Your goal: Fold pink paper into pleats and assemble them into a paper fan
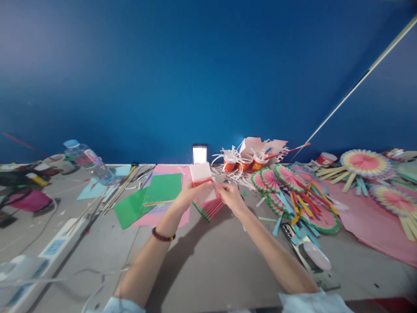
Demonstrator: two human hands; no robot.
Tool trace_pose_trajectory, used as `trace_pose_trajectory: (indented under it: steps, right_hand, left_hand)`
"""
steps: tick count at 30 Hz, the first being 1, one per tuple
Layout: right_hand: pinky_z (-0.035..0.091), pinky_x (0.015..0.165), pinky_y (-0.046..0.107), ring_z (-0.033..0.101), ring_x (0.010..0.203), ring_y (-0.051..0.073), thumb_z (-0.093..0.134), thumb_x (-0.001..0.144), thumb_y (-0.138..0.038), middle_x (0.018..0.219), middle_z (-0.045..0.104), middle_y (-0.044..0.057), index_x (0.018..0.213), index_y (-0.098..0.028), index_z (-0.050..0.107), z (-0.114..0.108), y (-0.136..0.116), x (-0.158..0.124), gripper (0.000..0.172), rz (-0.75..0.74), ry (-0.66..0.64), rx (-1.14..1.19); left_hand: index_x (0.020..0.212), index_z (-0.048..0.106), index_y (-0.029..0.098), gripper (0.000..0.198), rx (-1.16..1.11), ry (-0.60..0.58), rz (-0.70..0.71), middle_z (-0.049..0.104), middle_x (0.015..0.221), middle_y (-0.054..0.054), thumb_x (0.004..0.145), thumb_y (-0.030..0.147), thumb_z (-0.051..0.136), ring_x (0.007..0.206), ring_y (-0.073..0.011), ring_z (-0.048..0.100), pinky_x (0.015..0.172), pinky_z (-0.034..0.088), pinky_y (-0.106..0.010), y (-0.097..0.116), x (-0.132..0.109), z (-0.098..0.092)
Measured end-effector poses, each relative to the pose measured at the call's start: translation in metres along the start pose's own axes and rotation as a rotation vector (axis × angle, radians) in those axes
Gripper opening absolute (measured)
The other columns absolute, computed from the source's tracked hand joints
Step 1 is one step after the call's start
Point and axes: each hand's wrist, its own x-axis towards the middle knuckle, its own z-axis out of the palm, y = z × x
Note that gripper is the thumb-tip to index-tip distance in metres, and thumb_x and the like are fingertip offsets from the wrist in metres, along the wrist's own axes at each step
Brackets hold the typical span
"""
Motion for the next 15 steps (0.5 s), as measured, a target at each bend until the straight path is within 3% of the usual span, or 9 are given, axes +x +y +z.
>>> trace_pose_trajectory:
  steps: [5,9,15]
  right_hand:
    - [0.037,0.056,0.025,0.048,0.061,0.015,0.051,0.082,-0.051,0.061,0.057,0.0,0.069,-0.016,0.069,-0.013,-0.004,0.002,0.042,-0.127,-0.018,-0.193]
    - [0.029,0.052,0.024,0.04,0.055,0.012,0.047,0.084,-0.051,0.052,0.045,-0.002,0.058,-0.016,0.061,-0.016,-0.004,0.002,0.046,-0.165,0.021,-0.263]
    - [0.024,0.05,0.023,0.033,0.053,0.01,0.047,0.084,-0.05,0.052,0.033,-0.004,0.053,-0.017,0.048,-0.016,-0.004,0.001,0.046,-0.172,-0.002,-0.245]
  left_hand:
    - [0.095,0.072,0.013,0.041,0.023,-0.028,-0.026,0.073,0.097,-0.011,0.065,0.04,0.078,0.087,-0.0235,0.067,0.078,0.05,-0.03,0.001,0.003,-0.006]
    - [0.102,0.07,0.012,0.047,-0.02,-0.066,-0.019,0.071,0.106,-0.013,0.064,0.038,0.078,0.095,-0.0248,0.065,0.086,0.048,-0.034,-0.002,0.003,-0.006]
    - [0.098,0.072,0.011,0.051,0.087,-0.001,-0.073,0.073,0.097,-0.014,0.066,0.05,0.074,0.084,-0.0253,0.067,0.073,0.051,-0.032,-0.002,0.002,0.0]
